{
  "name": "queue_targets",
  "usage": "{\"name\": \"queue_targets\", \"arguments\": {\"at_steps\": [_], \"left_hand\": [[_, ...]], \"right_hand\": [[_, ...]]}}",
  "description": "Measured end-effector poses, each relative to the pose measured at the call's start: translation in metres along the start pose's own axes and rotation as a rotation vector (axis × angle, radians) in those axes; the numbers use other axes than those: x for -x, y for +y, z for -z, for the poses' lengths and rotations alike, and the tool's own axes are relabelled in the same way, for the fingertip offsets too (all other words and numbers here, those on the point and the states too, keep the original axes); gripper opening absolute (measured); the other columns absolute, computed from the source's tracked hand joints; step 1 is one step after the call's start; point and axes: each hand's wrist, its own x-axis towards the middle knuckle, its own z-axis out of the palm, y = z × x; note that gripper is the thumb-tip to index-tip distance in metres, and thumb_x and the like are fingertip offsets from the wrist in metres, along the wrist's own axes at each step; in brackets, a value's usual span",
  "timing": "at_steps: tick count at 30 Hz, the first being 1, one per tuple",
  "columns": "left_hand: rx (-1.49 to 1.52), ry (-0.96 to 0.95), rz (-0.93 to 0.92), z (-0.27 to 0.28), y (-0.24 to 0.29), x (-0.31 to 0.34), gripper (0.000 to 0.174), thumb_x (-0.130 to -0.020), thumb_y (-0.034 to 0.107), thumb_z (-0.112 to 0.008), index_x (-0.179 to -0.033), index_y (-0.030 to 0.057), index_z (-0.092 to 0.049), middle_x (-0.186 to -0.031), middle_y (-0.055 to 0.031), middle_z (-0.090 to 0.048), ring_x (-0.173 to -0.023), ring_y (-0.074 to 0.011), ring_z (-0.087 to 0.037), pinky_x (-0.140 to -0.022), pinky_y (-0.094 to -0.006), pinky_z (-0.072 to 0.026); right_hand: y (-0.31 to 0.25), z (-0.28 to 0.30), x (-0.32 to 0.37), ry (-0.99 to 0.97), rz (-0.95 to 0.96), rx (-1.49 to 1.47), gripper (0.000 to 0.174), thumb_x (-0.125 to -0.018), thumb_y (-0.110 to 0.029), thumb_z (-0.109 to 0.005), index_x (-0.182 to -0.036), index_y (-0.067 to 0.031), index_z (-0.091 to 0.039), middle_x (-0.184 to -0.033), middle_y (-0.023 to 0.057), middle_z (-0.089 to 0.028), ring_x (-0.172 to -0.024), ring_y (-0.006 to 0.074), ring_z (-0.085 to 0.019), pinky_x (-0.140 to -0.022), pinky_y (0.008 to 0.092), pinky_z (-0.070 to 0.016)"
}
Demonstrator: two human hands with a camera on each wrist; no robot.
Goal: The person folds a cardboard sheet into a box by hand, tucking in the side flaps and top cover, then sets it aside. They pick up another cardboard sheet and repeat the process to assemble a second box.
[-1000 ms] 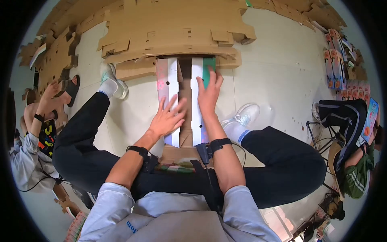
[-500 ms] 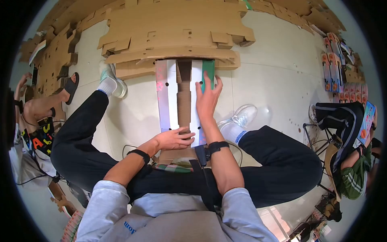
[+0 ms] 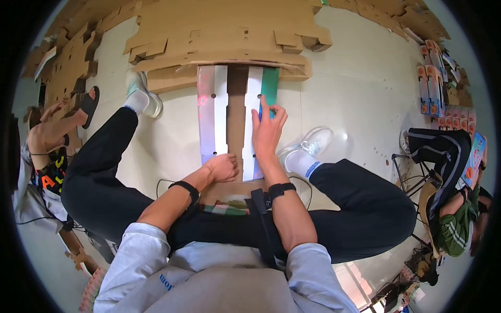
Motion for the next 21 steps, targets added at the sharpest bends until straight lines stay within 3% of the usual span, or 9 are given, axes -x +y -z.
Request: {"name": "queue_targets", "arguments": {"at_steps": [2,3,6,7,10,19,21], "left_hand": [[-0.013,0.299,0.026,0.012,0.002,0.002,0.041,-0.099,0.044,-0.061,-0.097,0.0063,-0.075,-0.093,-0.0081,-0.078,-0.091,-0.0289,-0.074,-0.100,-0.0391,-0.0487],[0.068,0.095,0.091,0.031,0.004,-0.001,0.041,-0.096,0.043,-0.064,-0.097,0.0055,-0.079,-0.102,-0.0109,-0.078,-0.095,-0.0305,-0.073,-0.093,-0.0397,-0.0522],[-0.118,-0.103,0.059,0.019,-0.005,-0.009,0.037,-0.096,0.039,-0.064,-0.093,0.0052,-0.078,-0.094,-0.0085,-0.077,-0.089,-0.0303,-0.073,-0.083,-0.0396,-0.0549],[-0.148,-0.080,0.083,0.017,-0.005,-0.009,0.035,-0.098,0.036,-0.062,-0.090,0.0066,-0.078,-0.088,-0.0092,-0.078,-0.087,-0.0290,-0.075,-0.076,-0.0402,-0.0555],[0.080,-0.120,0.305,0.026,0.002,-0.014,0.035,-0.100,0.036,-0.060,-0.087,0.0091,-0.078,-0.085,-0.0098,-0.079,-0.088,-0.0270,-0.077,-0.076,-0.0399,-0.0554],[0.000,-0.250,0.180,0.048,-0.001,-0.012,0.032,-0.096,0.037,-0.062,-0.085,0.0125,-0.080,-0.090,-0.0063,-0.081,-0.090,-0.0269,-0.078,-0.078,-0.0396,-0.0559],[-0.043,-0.198,0.131,0.037,-0.004,-0.008,0.030,-0.094,0.035,-0.064,-0.084,0.0124,-0.080,-0.087,-0.0055,-0.080,-0.088,-0.0263,-0.078,-0.077,-0.0393,-0.0561]], "right_hand": [[-0.002,-0.004,0.002,0.008,-0.005,0.002,0.055,-0.098,-0.021,-0.078,-0.150,-0.0146,-0.062,-0.123,0.0184,-0.050,-0.119,0.0388,-0.050,-0.103,0.0495,-0.0468],[-0.002,-0.004,0.002,0.008,-0.013,-0.002,0.055,-0.098,-0.021,-0.078,-0.150,-0.0145,-0.062,-0.123,0.0183,-0.050,-0.120,0.0389,-0.049,-0.104,0.0496,-0.0465],[0.000,-0.006,0.004,0.022,-0.015,-0.018,0.054,-0.098,-0.021,-0.078,-0.150,-0.0150,-0.062,-0.124,0.0182,-0.049,-0.119,0.0383,-0.049,-0.104,0.0496,-0.0459],[0.001,-0.008,0.004,0.030,-0.011,-0.019,0.054,-0.098,-0.021,-0.078,-0.150,-0.0151,-0.062,-0.124,0.0182,-0.049,-0.119,0.0381,-0.049,-0.104,0.0495,-0.0460],[0.004,-0.007,0.003,0.037,-0.018,-0.036,0.054,-0.098,-0.021,-0.078,-0.149,-0.0156,-0.062,-0.124,0.0180,-0.049,-0.119,0.0378,-0.049,-0.103,0.0495,-0.0463],[0.002,-0.009,0.004,0.002,-0.060,-0.079,0.055,-0.099,-0.023,-0.077,-0.151,-0.0155,-0.061,-0.124,0.0184,-0.048,-0.121,0.0372,-0.048,-0.107,0.0485,-0.0444],[0.004,-0.009,0.002,0.007,-0.054,-0.072,0.055,-0.099,-0.023,-0.077,-0.151,-0.0157,-0.061,-0.124,0.0186,-0.048,-0.121,0.0372,-0.048,-0.106,0.0485,-0.0448]]}}
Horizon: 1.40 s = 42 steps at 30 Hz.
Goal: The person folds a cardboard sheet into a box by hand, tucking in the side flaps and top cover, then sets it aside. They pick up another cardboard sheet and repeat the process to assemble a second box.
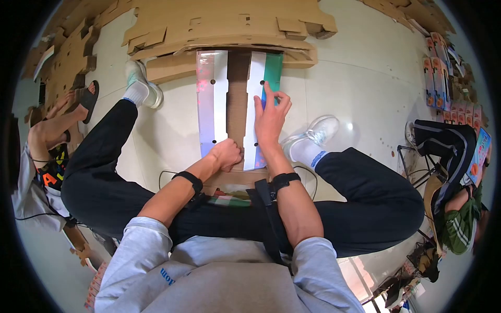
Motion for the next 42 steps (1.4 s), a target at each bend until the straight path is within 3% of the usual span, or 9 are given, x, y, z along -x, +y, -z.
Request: {"name": "queue_targets", "arguments": {"at_steps": [13,16,19,25,30,33,34,38,42], "left_hand": [[0.084,0.251,0.139,-0.046,0.025,-0.003,0.017,-0.092,0.020,-0.063,-0.089,0.0070,-0.074,-0.072,-0.0061,-0.075,-0.066,-0.0263,-0.076,-0.058,-0.0429,-0.0571],[0.188,0.216,0.062,-0.030,0.016,-0.002,0.016,-0.090,0.019,-0.064,-0.094,0.0056,-0.072,-0.080,-0.0067,-0.078,-0.077,-0.0270,-0.078,-0.066,-0.0450,-0.0597],[0.101,0.296,0.039,-0.028,0.009,-0.006,0.015,-0.090,0.018,-0.063,-0.090,0.0057,-0.070,-0.092,-0.0112,-0.079,-0.098,-0.0271,-0.076,-0.095,-0.0455,-0.0604],[-0.101,0.466,0.097,0.003,-0.001,0.025,0.015,-0.088,0.018,-0.064,-0.088,0.0051,-0.070,-0.091,-0.0123,-0.072,-0.114,-0.0291,-0.067,-0.133,-0.0518,-0.0282],[0.074,0.716,0.207,0.002,-0.018,0.036,0.015,-0.083,0.015,-0.067,-0.090,0.0047,-0.074,-0.105,-0.0125,-0.062,-0.115,-0.0328,-0.060,-0.117,-0.0443,-0.0450],[0.341,0.597,0.243,0.011,-0.019,0.035,0.013,-0.080,0.014,-0.067,-0.083,0.0027,-0.074,-0.102,-0.0146,-0.059,-0.114,-0.0357,-0.057,-0.106,-0.0449,-0.0480],[0.474,0.741,0.271,0.016,-0.018,0.035,0.011,-0.080,0.009,-0.064,-0.075,0.0009,-0.069,-0.093,-0.0166,-0.058,-0.096,-0.0378,-0.061,-0.085,-0.0487,-0.0525],[0.778,1.084,0.597,0.040,-0.014,0.025,0.013,-0.084,0.005,-0.061,-0.072,-0.0008,-0.060,-0.076,-0.0184,-0.054,-0.060,-0.0433,-0.057,-0.057,-0.0524,-0.0497],[0.652,1.111,0.513,0.046,-0.027,0.030,0.016,-0.087,0.010,-0.064,-0.077,-0.0024,-0.059,-0.075,-0.0192,-0.055,-0.060,-0.0393,-0.057,-0.057,-0.0492,-0.0455]], "right_hand": [[0.006,0.003,0.002,0.013,0.025,-0.001,0.053,-0.101,-0.019,-0.073,-0.152,-0.0158,-0.059,-0.128,0.0200,-0.048,-0.122,0.0374,-0.049,-0.104,0.0473,-0.0473],[0.005,0.005,0.006,-0.005,0.030,-0.010,0.052,-0.102,-0.017,-0.071,-0.153,-0.0137,-0.058,-0.134,0.0209,-0.048,-0.125,0.0382,-0.050,-0.105,0.0465,-0.0478],[0.008,0.003,0.025,0.003,-0.006,-0.087,0.052,-0.102,-0.016,-0.070,-0.152,-0.0117,-0.058,-0.140,0.0211,-0.047,-0.129,0.0391,-0.051,-0.106,0.0462,-0.0485],[0.003,0.006,0.019,-0.027,-0.003,-0.040,0.050,-0.103,-0.015,-0.069,-0.151,-0.0094,-0.057,-0.144,0.0205,-0.047,-0.133,0.0407,-0.051,-0.108,0.0485,-0.0490],[-0.007,0.002,0.017,-0.010,-0.007,0.022,0.054,-0.102,-0.017,-0.071,-0.153,-0.0070,-0.054,-0.145,0.0217,-0.047,-0.134,0.0418,-0.049,-0.109,0.0498,-0.0485],[-0.019,0.000,0.013,-0.028,-0.021,0.037,0.064,-0.099,-0.022,-0.076,-0.156,-0.0062,-0.050,-0.148,0.0233,-0.043,-0.137,0.0438,-0.046,-0.111,0.0518,-0.0470],[-0.025,0.004,0.014,-0.049,-0.034,0.039,0.069,-0.097,-0.024,-0.078,-0.157,-0.0059,-0.048,-0.149,0.0239,-0.042,-0.138,0.0446,-0.044,-0.112,0.0525,-0.0462],[-0.031,0.000,0.018,-0.059,-0.059,0.076,0.083,-0.091,-0.031,-0.085,-0.160,-0.0063,-0.044,-0.152,0.0256,-0.039,-0.142,0.0461,-0.040,-0.116,0.0537,-0.0426],[-0.029,-0.013,0.022,-0.034,0.037,0.178,0.090,-0.088,-0.035,-0.088,-0.160,-0.0031,-0.044,-0.152,0.0261,-0.039,-0.142,0.0450,-0.039,-0.119,0.0529,-0.0382]]}}
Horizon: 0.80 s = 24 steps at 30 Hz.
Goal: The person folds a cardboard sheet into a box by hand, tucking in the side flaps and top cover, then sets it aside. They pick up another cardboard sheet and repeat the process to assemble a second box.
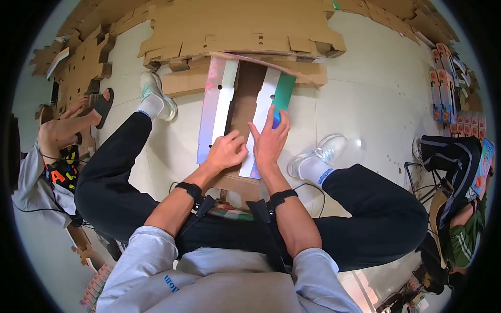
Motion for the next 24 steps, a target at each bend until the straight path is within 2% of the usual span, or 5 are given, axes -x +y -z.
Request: {"name": "queue_targets", "arguments": {"at_steps": [5,10,11,16,24], "left_hand": [[0.445,-0.037,0.668,-0.024,-0.044,-0.025,0.027,-0.096,0.015,-0.061,-0.078,-0.0039,-0.055,-0.065,-0.0198,-0.054,-0.062,-0.0217,-0.043,-0.062,-0.0407,-0.0421],[-0.057,-0.063,0.031,-0.010,-0.011,-0.020,0.033,-0.098,0.027,-0.072,-0.126,0.0104,-0.064,-0.096,-0.0120,-0.065,-0.081,-0.0278,-0.068,-0.071,-0.0447,-0.0551],[-0.194,-0.379,0.087,0.003,0.001,-0.022,0.060,-0.096,0.031,-0.075,-0.152,0.0209,-0.053,-0.111,-0.0131,-0.066,-0.094,-0.0366,-0.069,-0.079,-0.0488,-0.0588],[-0.265,-0.442,0.120,0.002,0.013,-0.024,0.064,-0.097,0.026,-0.073,-0.158,0.0310,-0.051,-0.103,-0.0122,-0.063,-0.090,-0.0376,-0.068,-0.077,-0.0484,-0.0582],[0.146,-0.407,0.359,0.002,-0.003,-0.045,0.040,-0.096,0.015,-0.072,-0.135,0.0194,-0.073,-0.068,-0.0074,-0.050,-0.063,-0.0225,-0.052,-0.065,-0.0368,-0.0499]], "right_hand": [[0.001,0.003,-0.003,-0.014,-0.038,-0.087,0.083,-0.089,-0.029,-0.086,-0.158,-0.0047,-0.047,-0.150,0.0262,-0.040,-0.140,0.0465,-0.039,-0.118,0.0536,-0.0388],[0.019,-0.005,-0.009,0.045,-0.062,-0.116,0.050,-0.098,-0.012,-0.069,-0.147,-0.0071,-0.062,-0.137,0.0199,-0.055,-0.131,0.0396,-0.051,-0.110,0.0499,-0.0468],[0.025,-0.005,-0.015,0.073,-0.077,-0.177,0.044,-0.098,-0.011,-0.066,-0.143,-0.0068,-0.065,-0.128,0.0189,-0.059,-0.124,0.0383,-0.055,-0.106,0.0494,-0.0487],[0.059,0.020,-0.085,0.360,-0.696,-1.143,0.028,-0.107,-0.021,-0.057,-0.114,-0.0007,-0.076,-0.087,0.0062,-0.066,-0.074,0.0188,-0.063,-0.074,0.0358,-0.0548],[0.061,0.095,-0.149,-0.166,-0.402,-0.442,0.053,-0.088,-0.040,-0.084,-0.120,0.0017,-0.074,-0.078,0.0054,-0.064,-0.076,0.0155,-0.063,-0.072,0.0337,-0.0527]]}}
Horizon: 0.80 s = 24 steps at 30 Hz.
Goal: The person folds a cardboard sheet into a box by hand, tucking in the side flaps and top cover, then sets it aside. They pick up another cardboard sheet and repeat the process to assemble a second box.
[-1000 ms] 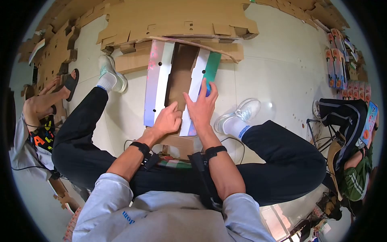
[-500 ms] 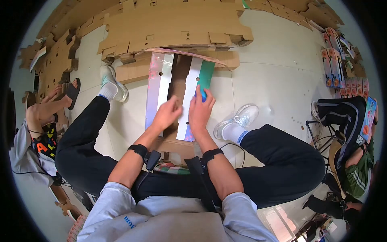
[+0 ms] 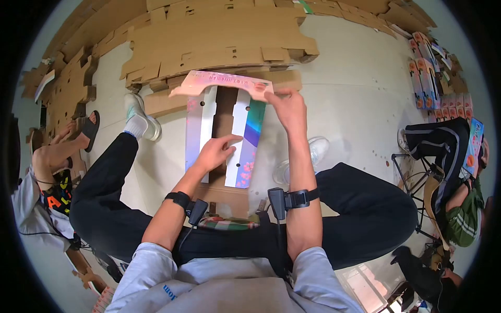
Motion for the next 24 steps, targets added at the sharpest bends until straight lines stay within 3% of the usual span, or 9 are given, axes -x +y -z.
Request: {"name": "queue_targets", "arguments": {"at_steps": [2,5,6,11,15,17,20,23,24], "left_hand": [[0.197,-0.024,0.108,0.003,-0.003,-0.005,0.033,-0.096,0.015,-0.073,-0.128,0.0147,-0.078,-0.068,0.0010,-0.039,-0.064,-0.0104,-0.037,-0.060,-0.0302,-0.0393],[0.243,-0.087,0.140,0.009,-0.008,-0.009,0.032,-0.096,0.017,-0.075,-0.128,0.0138,-0.077,-0.067,0.0033,-0.039,-0.063,-0.0094,-0.038,-0.060,-0.0301,-0.0386],[0.231,-0.076,0.135,0.009,-0.006,-0.009,0.031,-0.096,0.017,-0.075,-0.127,0.0136,-0.077,-0.066,0.0029,-0.038,-0.063,-0.0097,-0.038,-0.060,-0.0302,-0.0383],[0.140,-0.051,0.132,0.008,0.006,-0.008,0.026,-0.097,0.017,-0.074,-0.123,0.0133,-0.077,-0.066,0.0008,-0.039,-0.063,-0.0112,-0.039,-0.060,-0.0317,-0.0389],[0.138,-0.018,0.107,0.000,-0.006,-0.009,0.026,-0.096,0.023,-0.071,-0.121,0.0163,-0.073,-0.067,-0.0082,-0.049,-0.063,-0.0226,-0.050,-0.063,-0.0405,-0.0428],[0.093,-0.039,0.107,0.002,-0.005,-0.009,0.024,-0.100,0.024,-0.067,-0.122,0.0171,-0.072,-0.072,-0.0109,-0.059,-0.068,-0.0263,-0.059,-0.067,-0.0419,-0.0473],[0.133,0.071,0.006,-0.004,-0.003,-0.006,0.022,-0.105,0.025,-0.060,-0.123,0.0181,-0.070,-0.093,-0.0163,-0.074,-0.087,-0.0365,-0.071,-0.079,-0.0467,-0.0537],[0.027,0.015,0.093,0.001,0.011,-0.002,0.024,-0.108,0.027,-0.055,-0.125,0.0183,-0.069,-0.111,-0.0182,-0.076,-0.104,-0.0427,-0.071,-0.090,-0.0502,-0.0549],[0.040,0.023,0.061,-0.001,0.009,-0.002,0.024,-0.108,0.025,-0.055,-0.125,0.0170,-0.069,-0.110,-0.0186,-0.076,-0.103,-0.0429,-0.071,-0.090,-0.0498,-0.0550]], "right_hand": [[0.020,-0.006,0.004,-0.086,-0.137,0.172,0.048,-0.089,-0.036,-0.083,-0.120,0.0001,-0.076,-0.076,0.0069,-0.067,-0.074,0.0153,-0.067,-0.069,0.0329,-0.0533],[0.042,-0.013,0.021,-0.315,-0.138,-0.042,0.041,-0.091,-0.031,-0.082,-0.117,0.0004,-0.076,-0.072,0.0052,-0.067,-0.068,0.0141,-0.069,-0.064,0.0316,-0.0531],[0.040,-0.022,0.025,-0.278,-0.096,-0.142,0.035,-0.095,-0.029,-0.079,-0.114,0.0003,-0.075,-0.068,0.0023,-0.064,-0.062,0.0117,-0.066,-0.058,0.0304,-0.0503],[0.036,-0.037,0.024,-0.261,-0.035,-0.250,0.030,-0.105,-0.029,-0.068,-0.104,0.0006,-0.071,-0.068,0.0000,-0.059,-0.057,0.0098,-0.055,-0.054,0.0288,-0.0443],[0.041,-0.032,0.020,-0.407,-0.135,-0.410,0.029,-0.114,-0.026,-0.055,-0.097,-0.0045,-0.063,-0.072,-0.0026,-0.053,-0.057,0.0069,-0.047,-0.052,0.0256,-0.0366],[0.054,-0.045,0.019,-0.401,-0.140,-0.479,0.027,-0.115,-0.025,-0.053,-0.103,-0.0036,-0.064,-0.070,-0.0022,-0.052,-0.058,0.0082,-0.049,-0.054,0.0276,-0.0402],[0.059,-0.052,0.016,-0.394,-0.130,-0.470,0.024,-0.115,-0.023,-0.051,-0.111,-0.0022,-0.062,-0.071,-0.0015,-0.053,-0.061,0.0087,-0.050,-0.057,0.0282,-0.0434],[0.060,-0.060,0.025,-0.303,-0.050,-0.435,0.020,-0.114,-0.021,-0.054,-0.119,-0.0021,-0.058,-0.077,0.0002,-0.056,-0.065,0.0096,-0.053,-0.061,0.0286,-0.0462],[0.062,-0.062,0.027,-0.255,-0.008,-0.428,0.019,-0.113,-0.020,-0.056,-0.122,-0.0024,-0.057,-0.079,0.0010,-0.057,-0.066,0.0101,-0.054,-0.062,0.0288,-0.0472]]}}
